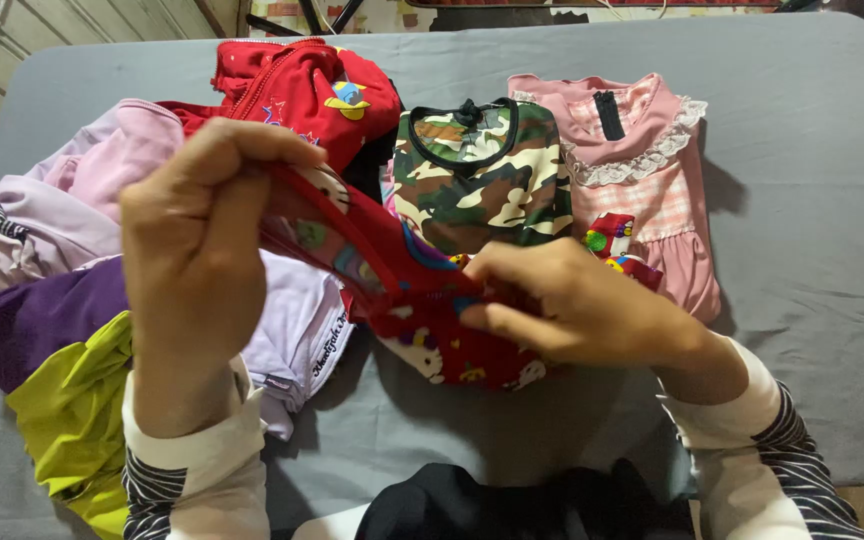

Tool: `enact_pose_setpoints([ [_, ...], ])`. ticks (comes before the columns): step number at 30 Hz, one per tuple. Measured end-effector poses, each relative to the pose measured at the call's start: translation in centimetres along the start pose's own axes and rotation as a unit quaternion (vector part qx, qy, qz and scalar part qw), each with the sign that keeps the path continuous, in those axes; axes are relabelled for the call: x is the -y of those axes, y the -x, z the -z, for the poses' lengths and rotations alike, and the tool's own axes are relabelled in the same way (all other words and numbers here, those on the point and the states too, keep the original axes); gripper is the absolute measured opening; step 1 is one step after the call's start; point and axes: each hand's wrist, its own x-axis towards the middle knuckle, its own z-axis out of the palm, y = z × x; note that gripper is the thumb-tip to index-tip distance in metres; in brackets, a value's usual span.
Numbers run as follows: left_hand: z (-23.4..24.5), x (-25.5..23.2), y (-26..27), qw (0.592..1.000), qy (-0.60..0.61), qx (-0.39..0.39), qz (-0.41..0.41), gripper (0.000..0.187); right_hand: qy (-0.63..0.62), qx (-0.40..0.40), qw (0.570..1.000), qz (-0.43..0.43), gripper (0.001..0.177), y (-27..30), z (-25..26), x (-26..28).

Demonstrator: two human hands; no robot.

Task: Folding various pieces of clothing on a flat surface and stacking them.

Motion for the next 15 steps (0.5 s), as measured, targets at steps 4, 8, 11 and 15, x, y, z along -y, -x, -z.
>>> enact_pose_setpoints([
  [4, 1.2, 0.3, -0.4, 1.000, -0.016, -0.004, -0.024, 0.029, -0.018, -0.046, 0.998, 0.030, 0.012, 0.6, 1.7, 0.4],
  [8, 2.5, 2.2, -0.9, 0.947, -0.316, 0.022, -0.044, 0.033, -0.003, -0.071, 0.997, 0.043, 0.023, 1.3, 2.7, 0.7],
  [11, 3.0, 2.6, -1.4, 0.917, -0.383, 0.055, -0.094, 0.027, 0.009, -0.068, 0.996, 0.050, 0.024, 1.4, 2.8, 0.8],
  [15, 3.4, 2.6, -2.2, 0.895, -0.249, 0.267, -0.255, 0.040, 0.003, -0.073, 0.996, 0.060, 0.025, 1.2, 2.4, 0.8],
])
